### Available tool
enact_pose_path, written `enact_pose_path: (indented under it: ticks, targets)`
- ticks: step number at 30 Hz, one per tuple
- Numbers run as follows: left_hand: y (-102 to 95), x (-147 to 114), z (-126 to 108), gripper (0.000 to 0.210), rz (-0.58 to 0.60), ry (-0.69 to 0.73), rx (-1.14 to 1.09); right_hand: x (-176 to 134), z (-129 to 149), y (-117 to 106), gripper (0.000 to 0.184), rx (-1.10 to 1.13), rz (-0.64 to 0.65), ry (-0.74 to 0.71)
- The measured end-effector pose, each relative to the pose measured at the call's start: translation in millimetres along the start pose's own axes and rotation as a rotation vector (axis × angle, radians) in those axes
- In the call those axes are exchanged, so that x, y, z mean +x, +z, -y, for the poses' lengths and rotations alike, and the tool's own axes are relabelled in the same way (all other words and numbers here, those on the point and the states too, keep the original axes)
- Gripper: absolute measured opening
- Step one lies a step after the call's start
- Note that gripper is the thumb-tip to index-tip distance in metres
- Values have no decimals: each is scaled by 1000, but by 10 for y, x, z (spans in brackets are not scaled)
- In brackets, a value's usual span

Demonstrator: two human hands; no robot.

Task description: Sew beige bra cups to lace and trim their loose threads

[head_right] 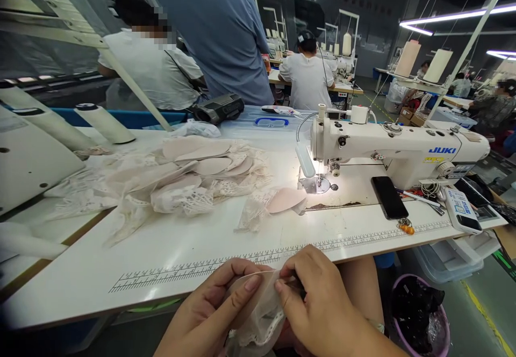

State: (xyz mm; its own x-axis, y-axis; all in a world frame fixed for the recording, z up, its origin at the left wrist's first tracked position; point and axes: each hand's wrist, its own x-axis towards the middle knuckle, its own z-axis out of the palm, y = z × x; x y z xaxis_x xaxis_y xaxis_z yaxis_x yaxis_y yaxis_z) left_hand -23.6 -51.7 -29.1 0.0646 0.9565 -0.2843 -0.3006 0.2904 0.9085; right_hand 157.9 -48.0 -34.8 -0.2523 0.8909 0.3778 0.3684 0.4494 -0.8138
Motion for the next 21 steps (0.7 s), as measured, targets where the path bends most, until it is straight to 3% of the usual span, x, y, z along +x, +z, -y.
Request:
enact_pose_path:
  ticks: [9,13,17,21]
  targets:
    - [-38,44,48,43,-57,27,-16,-29,-129,-100,15,-168,3,71]
    - [0,21,35,43,-62,56,16,-22,-37,-144,9,-102,-94,-11]
    - [34,-5,14,43,-39,65,24,28,75,-118,9,-114,-43,-83]
    - [34,-21,14,41,-30,92,59,77,65,-30,13,7,-18,25]
